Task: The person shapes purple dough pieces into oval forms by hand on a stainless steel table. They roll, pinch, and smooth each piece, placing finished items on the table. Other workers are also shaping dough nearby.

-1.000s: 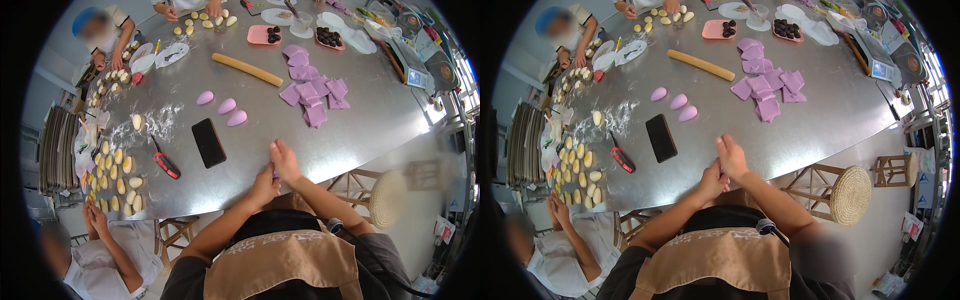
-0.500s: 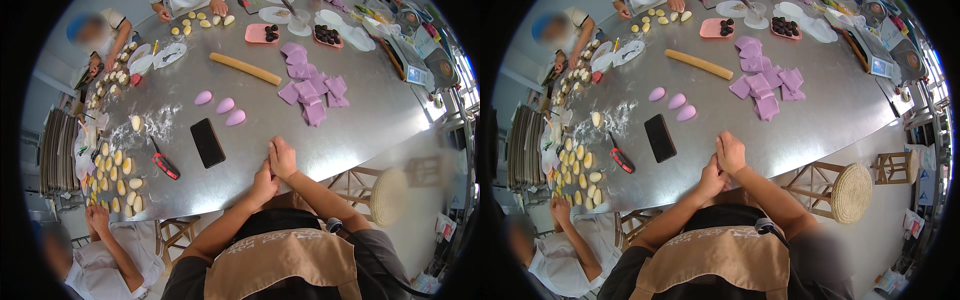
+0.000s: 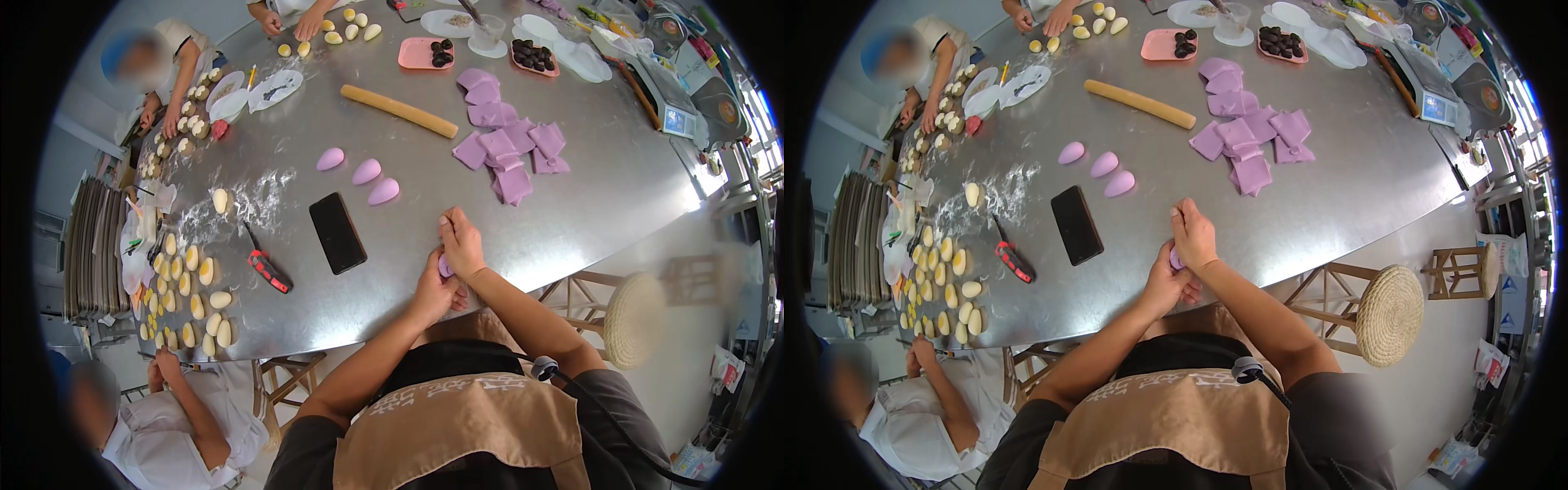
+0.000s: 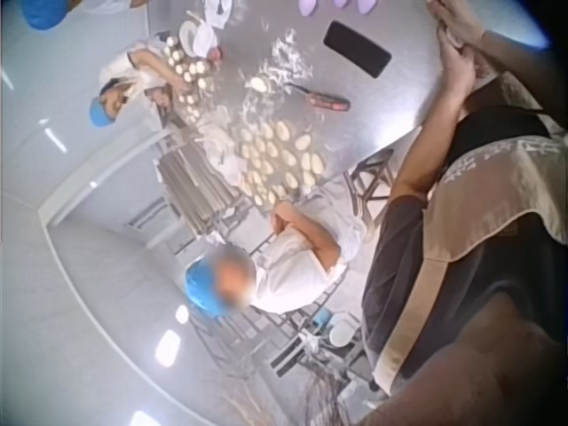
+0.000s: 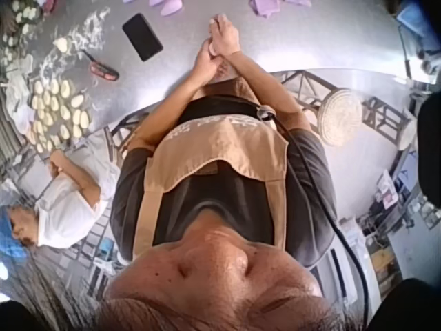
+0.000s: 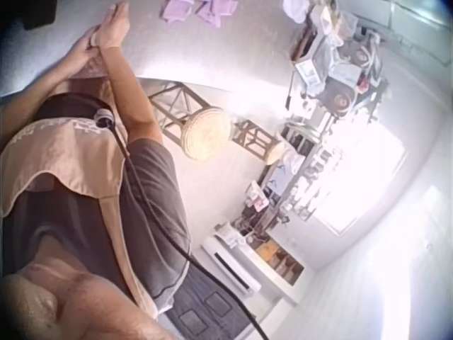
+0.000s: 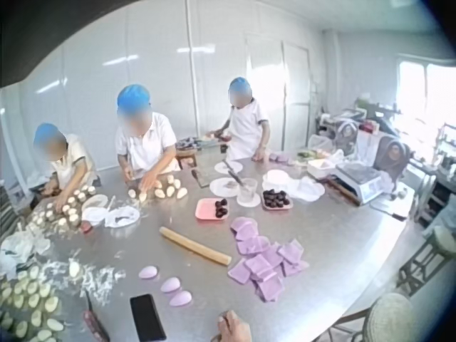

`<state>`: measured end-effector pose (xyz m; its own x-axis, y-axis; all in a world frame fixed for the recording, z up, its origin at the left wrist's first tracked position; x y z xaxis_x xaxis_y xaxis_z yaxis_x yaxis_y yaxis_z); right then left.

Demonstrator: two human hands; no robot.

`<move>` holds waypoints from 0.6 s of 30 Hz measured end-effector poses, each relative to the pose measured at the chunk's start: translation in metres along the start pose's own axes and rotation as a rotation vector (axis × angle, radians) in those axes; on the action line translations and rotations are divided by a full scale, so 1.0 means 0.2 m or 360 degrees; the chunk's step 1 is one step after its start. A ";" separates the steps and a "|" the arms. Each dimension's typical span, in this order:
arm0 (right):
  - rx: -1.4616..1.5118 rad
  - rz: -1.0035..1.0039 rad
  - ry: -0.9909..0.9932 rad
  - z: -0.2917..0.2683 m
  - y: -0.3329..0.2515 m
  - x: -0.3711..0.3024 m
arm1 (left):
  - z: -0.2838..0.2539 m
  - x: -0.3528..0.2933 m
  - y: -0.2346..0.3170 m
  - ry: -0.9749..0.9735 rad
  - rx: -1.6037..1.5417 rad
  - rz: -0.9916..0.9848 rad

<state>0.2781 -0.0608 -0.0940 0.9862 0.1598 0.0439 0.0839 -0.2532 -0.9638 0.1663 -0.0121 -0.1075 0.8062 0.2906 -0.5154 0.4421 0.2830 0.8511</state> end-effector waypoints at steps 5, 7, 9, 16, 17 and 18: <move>-0.0332 -0.0304 -0.0017 -0.02 -0.17 -0.18 | -0.02 0.00 -0.03 -0.0183 0.0668 0.0478; -0.0272 -0.0502 0.0075 -0.04 -0.16 -0.13 | -0.03 -0.01 0.00 -0.0049 0.0503 0.0317; -0.0221 -0.0622 0.0226 -0.06 -0.16 -0.03 | -0.01 -0.01 0.01 0.0003 0.0255 0.0185; -0.0167 -0.0004 -0.0049 -0.02 -0.09 -0.11 | -0.04 0.01 -0.02 -0.0057 0.0626 0.0381; -0.0242 -0.0271 0.0017 -0.03 -0.10 -0.14 | -0.04 0.00 -0.01 -0.0047 0.0754 0.0490; -0.0314 -0.0541 0.0089 -0.03 -0.15 -0.15 | -0.04 0.00 0.00 -0.0028 0.0599 0.0381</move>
Point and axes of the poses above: each hand's wrist, its own x-axis towards the middle knuckle, its own z-axis out of the palm, y = z × x, the point moved 9 cm from there along x, towards the middle knuckle, and after that the axes turned 10 degrees about y, right-handed, at the moved point
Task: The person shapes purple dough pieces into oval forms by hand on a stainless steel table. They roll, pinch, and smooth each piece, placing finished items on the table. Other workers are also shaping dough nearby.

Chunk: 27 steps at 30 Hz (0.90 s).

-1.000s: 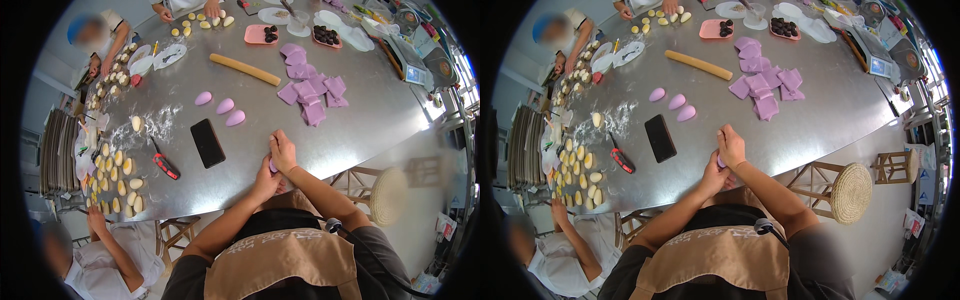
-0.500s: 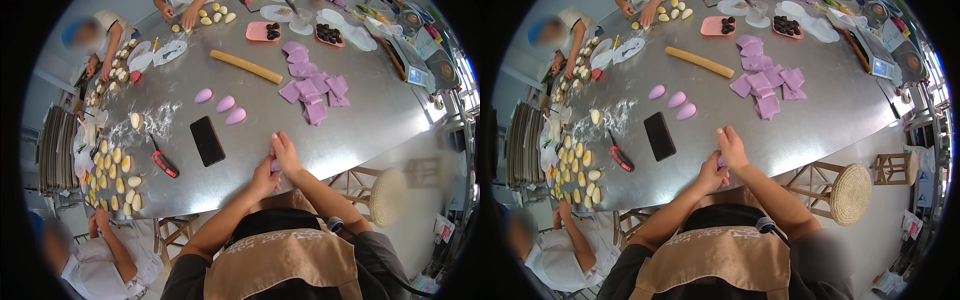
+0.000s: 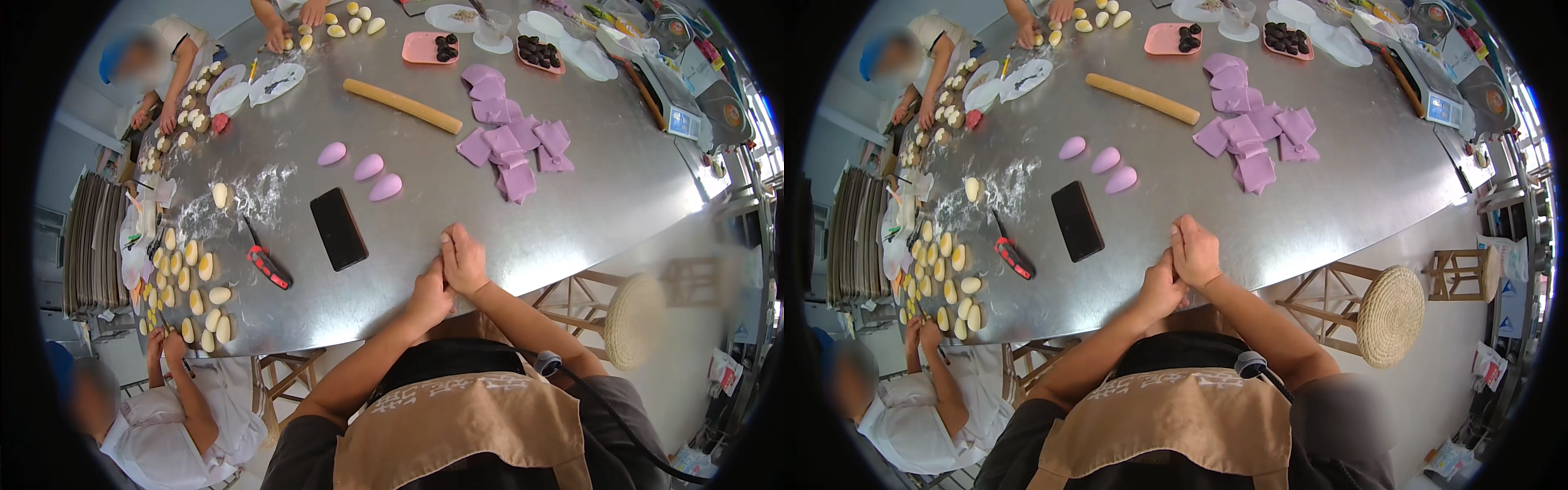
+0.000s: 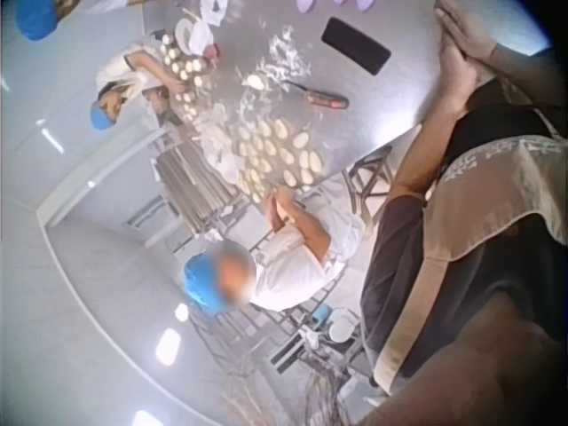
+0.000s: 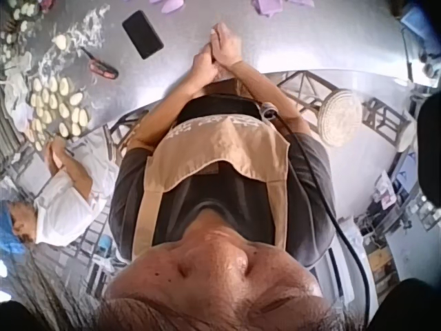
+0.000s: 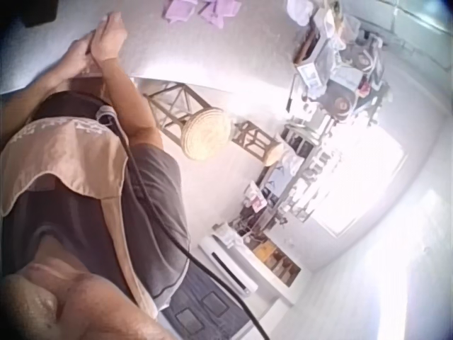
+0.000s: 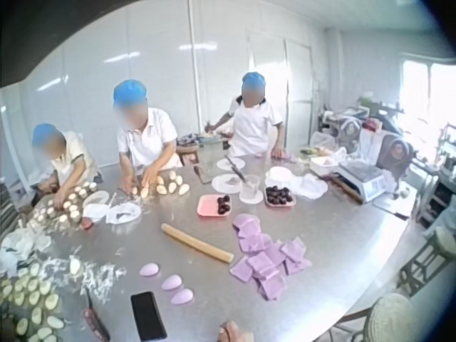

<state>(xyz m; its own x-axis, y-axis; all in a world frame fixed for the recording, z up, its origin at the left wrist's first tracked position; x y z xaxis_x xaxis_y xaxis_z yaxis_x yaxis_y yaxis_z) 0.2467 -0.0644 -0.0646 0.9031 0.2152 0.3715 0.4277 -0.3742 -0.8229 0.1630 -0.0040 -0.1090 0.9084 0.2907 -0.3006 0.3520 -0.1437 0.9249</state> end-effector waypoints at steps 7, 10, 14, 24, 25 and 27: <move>0.0748 0.1088 -0.0303 0.16 0.26 0.01 | 0.00 0.01 0.02 0.0003 -0.0442 -0.0235; 0.0064 0.0110 0.0020 0.02 -0.02 -0.01 | -0.03 -0.01 0.05 -0.0044 -0.0034 0.0035; -0.0082 0.0014 0.0091 0.05 0.01 0.12 | -0.14 0.07 0.16 -0.0249 0.0240 -0.0192; 0.0022 0.0174 0.0297 -0.31 0.22 0.07 | 0.01 0.28 0.44 0.0735 0.1264 0.1182; -0.0023 0.0129 0.0279 -0.34 0.21 0.06 | 0.03 0.20 0.44 0.0618 0.1185 0.1291; -0.0083 0.0068 0.0240 -0.38 0.22 0.02 | 0.03 0.07 0.37 0.0552 0.1104 0.1325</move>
Point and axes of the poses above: each hand's wrist, its own x-axis towards the middle knuckle, its own z-axis out of the palm, y = z × x, the point moved 9 cm from there along x, towards the middle knuckle, and after that the axes turned 10 degrees about y, right-handed, at the moved point
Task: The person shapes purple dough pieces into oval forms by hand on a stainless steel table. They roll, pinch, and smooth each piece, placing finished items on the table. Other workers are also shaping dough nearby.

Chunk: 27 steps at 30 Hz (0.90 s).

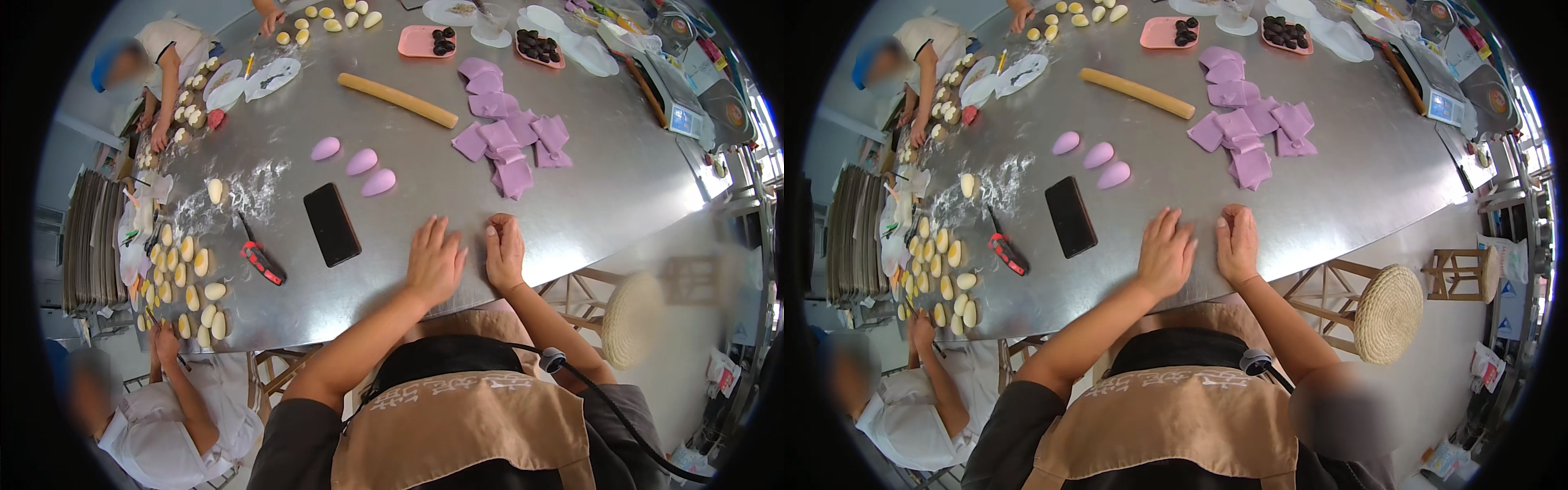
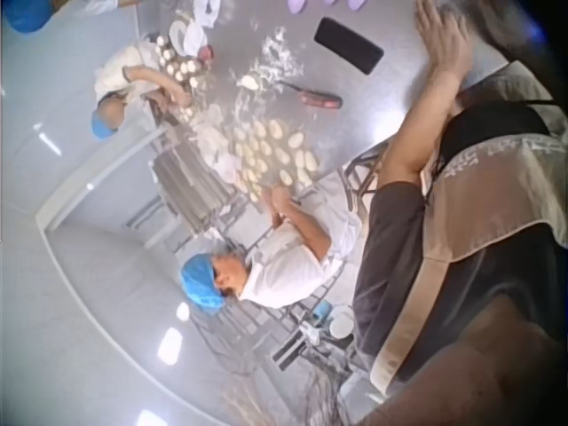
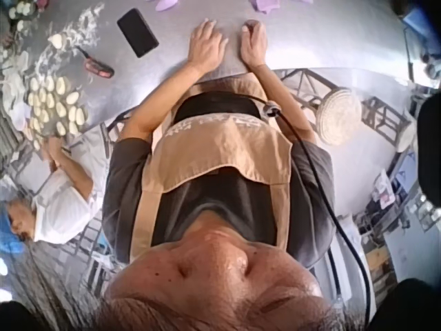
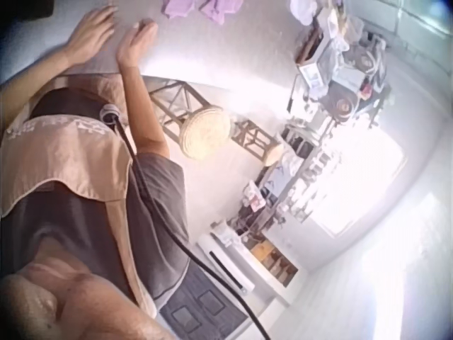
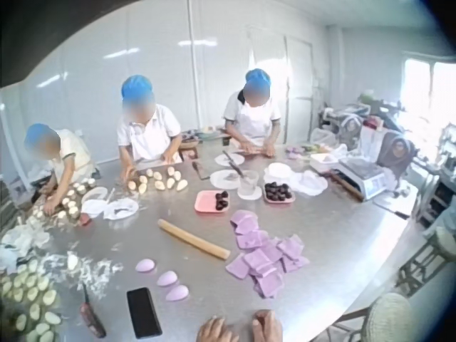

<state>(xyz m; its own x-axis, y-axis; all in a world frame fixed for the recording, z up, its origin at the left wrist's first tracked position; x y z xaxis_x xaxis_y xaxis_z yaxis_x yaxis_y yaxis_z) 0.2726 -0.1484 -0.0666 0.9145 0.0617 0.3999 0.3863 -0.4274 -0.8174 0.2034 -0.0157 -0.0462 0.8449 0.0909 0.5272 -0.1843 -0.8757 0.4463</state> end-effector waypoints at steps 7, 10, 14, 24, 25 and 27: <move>-0.0152 -0.0127 -0.0132 0.05 -0.06 0.01 | -0.09 -0.10 0.07 -0.0137 -0.0283 0.0060; -0.0149 -0.0090 -0.0130 0.05 -0.05 0.01 | -0.10 0.02 0.02 -0.0041 -0.0222 0.0136; -0.0211 -0.0119 -0.0115 0.06 -0.06 0.03 | 0.03 0.10 -0.07 -0.0026 -0.0024 0.0260; -0.0180 -0.0095 -0.0121 0.06 -0.03 0.01 | 0.11 -0.04 -0.08 -0.0190 -0.0061 0.0093; -0.0181 -0.0093 -0.0120 0.05 -0.04 0.01 | 0.04 -0.12 -0.01 -0.0253 -0.0100 0.0078; -0.0188 -0.0110 -0.0121 0.06 -0.07 0.02 | 0.01 -0.13 0.00 -0.0308 -0.0131 0.0039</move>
Point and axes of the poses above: each hand's wrist, its own x-axis towards the middle knuckle, its own z-axis out of the palm, y = z × x, the point moved 9 cm from there along x, towards the middle knuckle, and after that the axes turned 10 degrees about y, right-handed, at the moved point
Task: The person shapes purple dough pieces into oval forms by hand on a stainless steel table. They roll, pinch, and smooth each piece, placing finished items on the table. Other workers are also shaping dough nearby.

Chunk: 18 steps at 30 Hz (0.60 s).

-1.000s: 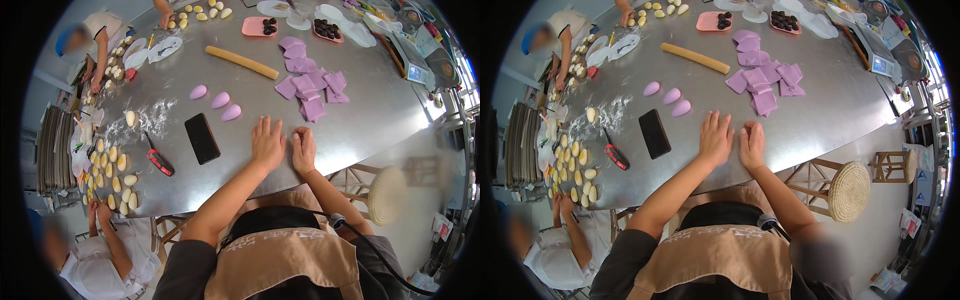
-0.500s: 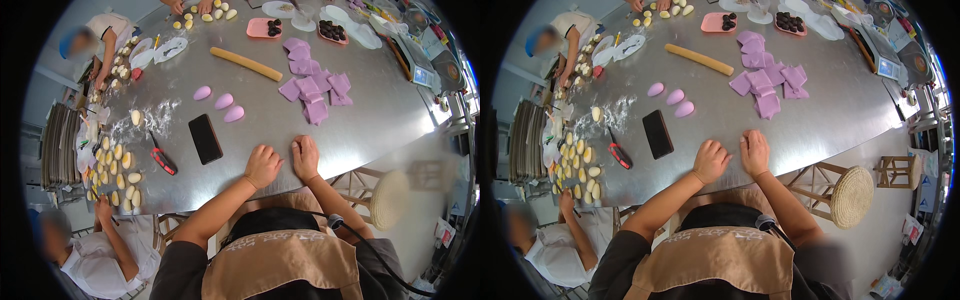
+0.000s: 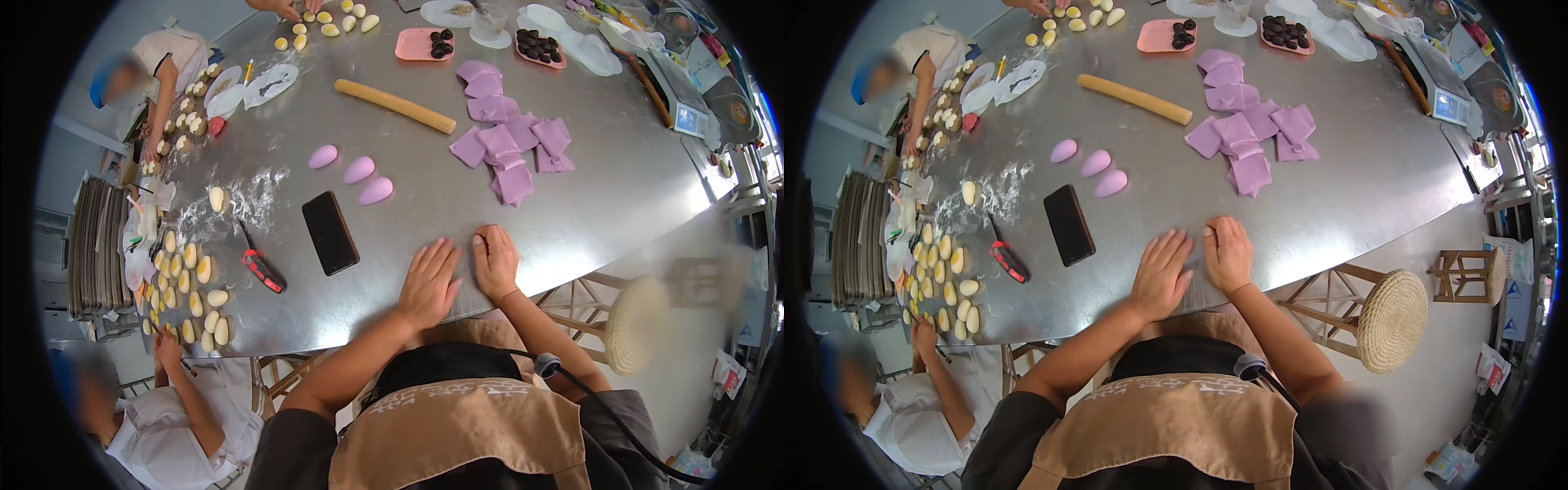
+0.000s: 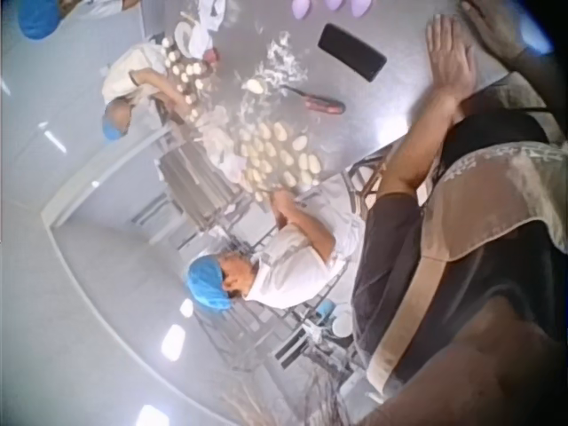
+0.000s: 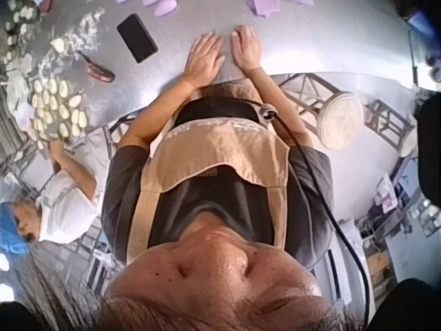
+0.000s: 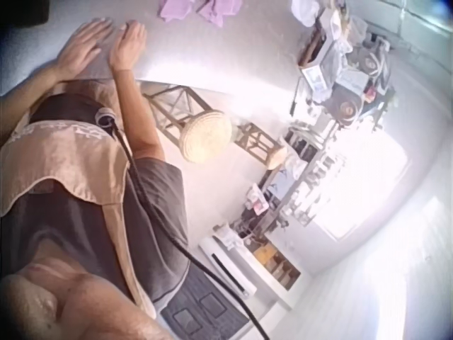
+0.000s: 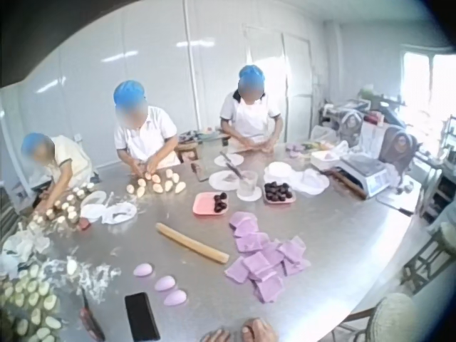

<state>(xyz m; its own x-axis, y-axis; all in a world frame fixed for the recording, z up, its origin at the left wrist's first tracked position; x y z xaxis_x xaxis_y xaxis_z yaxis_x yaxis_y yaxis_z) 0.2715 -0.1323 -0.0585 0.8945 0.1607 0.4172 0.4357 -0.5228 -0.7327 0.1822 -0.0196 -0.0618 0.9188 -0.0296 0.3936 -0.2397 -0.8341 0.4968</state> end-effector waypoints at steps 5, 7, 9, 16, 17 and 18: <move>-0.0008 -0.0041 0.0001 0.03 -0.01 0.00 | 0.03 0.41 -0.22 0.0264 0.0202 -0.0189; -0.0031 -0.0047 0.0009 0.01 0.00 0.00 | 0.03 0.48 -0.23 0.0302 0.0232 -0.0185; -0.0044 -0.0033 0.0004 0.01 0.00 0.01 | 0.06 0.44 -0.21 0.0236 0.0062 -0.0138; -0.0030 0.0002 -0.0003 0.03 0.00 0.01 | 0.08 0.23 -0.15 -0.0089 -0.0081 -0.0057; -0.0040 0.0000 0.0009 0.02 0.00 0.02 | 0.10 0.31 -0.19 -0.0067 -0.0035 -0.0118; -0.0056 -0.0001 0.0023 0.02 0.01 0.02 | 0.11 0.37 -0.23 -0.0045 0.0005 -0.0178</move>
<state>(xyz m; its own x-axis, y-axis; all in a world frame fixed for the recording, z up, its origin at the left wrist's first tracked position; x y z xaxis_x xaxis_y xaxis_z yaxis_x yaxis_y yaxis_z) 0.2753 -0.1291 -0.0599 0.8925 0.1493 0.4256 0.4324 -0.5516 -0.7133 0.2681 0.0044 -0.0731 0.9483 0.0479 0.3138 -0.1345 -0.8347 0.5340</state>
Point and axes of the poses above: each hand's wrist, its own x-axis towards the middle knuckle, its own z-axis out of the palm, y = z × x, the point moved 9 cm from there along x, towards the middle knuckle, and after that the axes turned 10 degrees about y, right-handed, at the moved point
